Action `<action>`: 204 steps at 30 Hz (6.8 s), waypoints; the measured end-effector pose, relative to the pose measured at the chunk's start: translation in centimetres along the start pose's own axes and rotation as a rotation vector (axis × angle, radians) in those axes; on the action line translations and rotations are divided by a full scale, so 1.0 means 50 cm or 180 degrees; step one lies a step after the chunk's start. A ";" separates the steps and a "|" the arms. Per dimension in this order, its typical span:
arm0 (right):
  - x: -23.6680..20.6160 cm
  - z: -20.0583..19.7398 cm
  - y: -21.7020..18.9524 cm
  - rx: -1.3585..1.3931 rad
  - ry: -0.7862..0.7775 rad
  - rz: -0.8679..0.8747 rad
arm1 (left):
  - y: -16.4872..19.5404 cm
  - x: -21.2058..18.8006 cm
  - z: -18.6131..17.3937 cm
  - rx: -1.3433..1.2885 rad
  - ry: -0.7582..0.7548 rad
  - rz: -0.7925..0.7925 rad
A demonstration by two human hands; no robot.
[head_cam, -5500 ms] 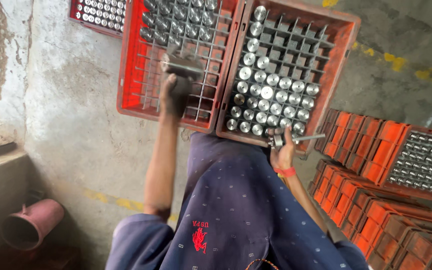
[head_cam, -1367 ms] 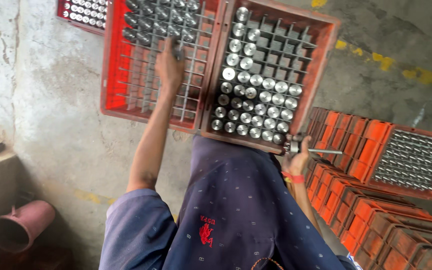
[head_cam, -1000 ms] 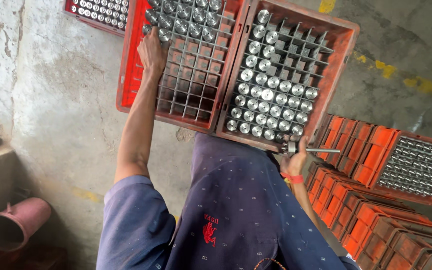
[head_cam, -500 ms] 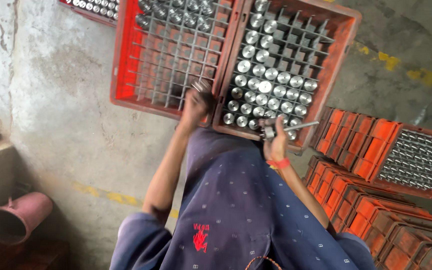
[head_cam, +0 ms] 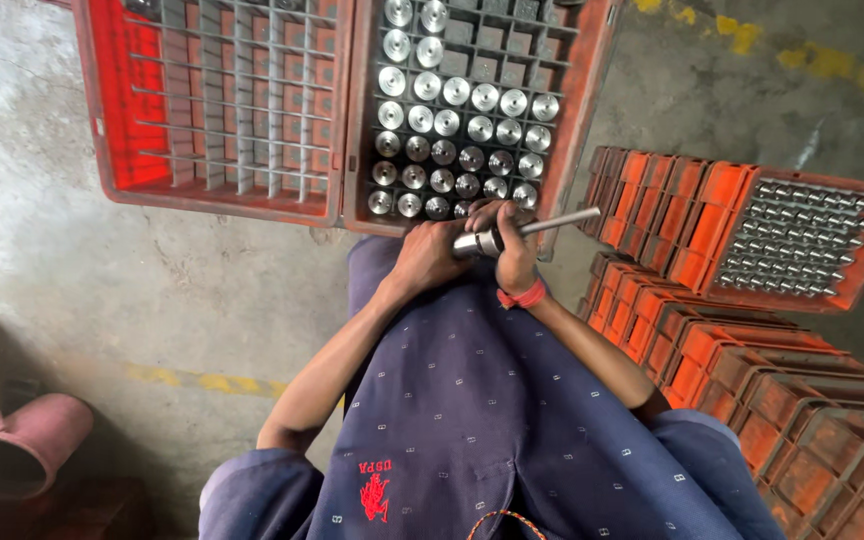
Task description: The person picks cylindrical machined metal parts one at a time from a divided red plastic crate and places them upright into the compartments of a second divided crate, occasionally fitting a part onto a rod-style holder they hold in the other hand. They work through the compartments, filling the crate with the parts.
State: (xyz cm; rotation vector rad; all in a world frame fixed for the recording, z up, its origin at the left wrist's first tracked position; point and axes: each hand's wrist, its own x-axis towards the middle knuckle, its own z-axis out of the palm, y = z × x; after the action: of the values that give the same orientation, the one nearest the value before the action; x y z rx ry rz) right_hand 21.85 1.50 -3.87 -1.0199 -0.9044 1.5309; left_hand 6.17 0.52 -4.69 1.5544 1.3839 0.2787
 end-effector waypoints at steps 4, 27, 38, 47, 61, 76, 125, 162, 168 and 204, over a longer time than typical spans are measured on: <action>-0.001 -0.053 0.004 0.0078 0.0031 0.0229 | 0.003 0.026 0.041 -0.0105 -0.0250 0.0042; -0.005 -0.208 -0.010 0.1498 0.2312 0.0140 | 0.004 0.342 -0.283 0.0110 0.2520 0.1129; -0.039 -0.149 0.020 0.1504 0.2257 0.0607 | -0.241 0.113 -0.545 0.1121 0.2985 -0.0922; -0.025 -0.065 0.037 0.1228 0.1834 0.0746 | -0.311 0.144 -0.660 0.1916 0.2526 -0.1118; 0.012 -0.002 0.097 0.1194 0.1354 0.1098 | -0.256 0.019 -0.323 -0.3689 0.2332 0.0002; 0.032 0.035 -0.011 0.0851 0.0404 0.0731 | 0.024 -0.054 -0.038 -0.0051 0.0649 -0.0484; -0.032 -0.086 0.031 0.1174 0.1855 0.0711 | -0.197 0.230 -0.488 0.1645 0.2774 0.0112; 0.025 -0.039 0.046 0.0237 0.0269 0.0570 | 0.004 0.034 0.028 -0.0079 0.0043 -0.0269; 0.085 -0.162 0.025 0.1341 0.1726 0.0501 | -0.030 0.127 -0.013 0.0271 0.0632 0.0476; -0.060 -0.097 0.054 0.1180 0.2140 0.0716 | -0.188 0.128 -0.570 0.0691 0.2907 0.0816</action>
State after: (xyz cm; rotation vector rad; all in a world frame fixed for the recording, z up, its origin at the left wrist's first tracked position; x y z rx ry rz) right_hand 25.76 -1.71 -7.64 -1.2665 -0.0362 1.3252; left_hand -18.05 19.01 -0.99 1.8815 1.9323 1.1334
